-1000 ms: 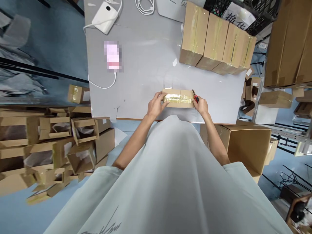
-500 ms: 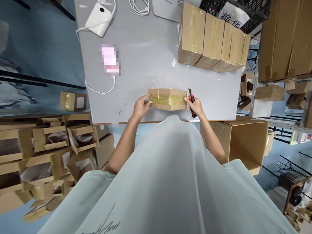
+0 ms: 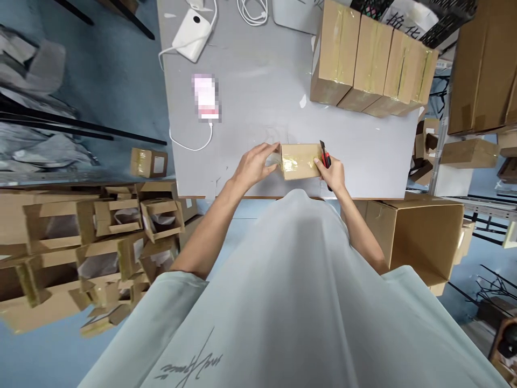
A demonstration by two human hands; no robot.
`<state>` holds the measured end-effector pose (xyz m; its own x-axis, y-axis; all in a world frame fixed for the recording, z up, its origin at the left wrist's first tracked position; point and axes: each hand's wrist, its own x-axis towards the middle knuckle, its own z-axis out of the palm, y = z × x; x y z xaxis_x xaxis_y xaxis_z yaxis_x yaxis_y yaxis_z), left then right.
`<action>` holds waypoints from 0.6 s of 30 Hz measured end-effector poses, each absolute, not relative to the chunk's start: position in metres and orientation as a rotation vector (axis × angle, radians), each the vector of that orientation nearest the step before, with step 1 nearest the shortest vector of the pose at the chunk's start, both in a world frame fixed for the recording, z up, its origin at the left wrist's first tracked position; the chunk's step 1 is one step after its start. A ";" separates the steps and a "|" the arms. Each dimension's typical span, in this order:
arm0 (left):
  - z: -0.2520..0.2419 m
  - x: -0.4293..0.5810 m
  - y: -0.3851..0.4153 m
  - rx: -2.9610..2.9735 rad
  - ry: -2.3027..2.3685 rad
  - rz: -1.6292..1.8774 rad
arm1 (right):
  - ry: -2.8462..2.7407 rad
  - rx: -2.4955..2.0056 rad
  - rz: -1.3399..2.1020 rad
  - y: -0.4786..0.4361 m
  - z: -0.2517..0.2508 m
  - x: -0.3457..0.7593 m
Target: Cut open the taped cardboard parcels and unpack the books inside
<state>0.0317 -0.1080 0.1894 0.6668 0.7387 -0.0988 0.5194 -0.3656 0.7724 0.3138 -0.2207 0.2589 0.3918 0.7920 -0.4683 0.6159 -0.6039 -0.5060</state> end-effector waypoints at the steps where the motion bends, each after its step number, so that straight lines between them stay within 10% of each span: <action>1: 0.186 0.037 -0.112 2.075 0.943 0.326 | -1.296 -2.427 0.968 -0.221 0.265 0.317; 18: 0.158 0.135 -0.165 1.964 0.827 0.380 | -1.438 -2.719 0.839 -0.258 0.277 0.379</action>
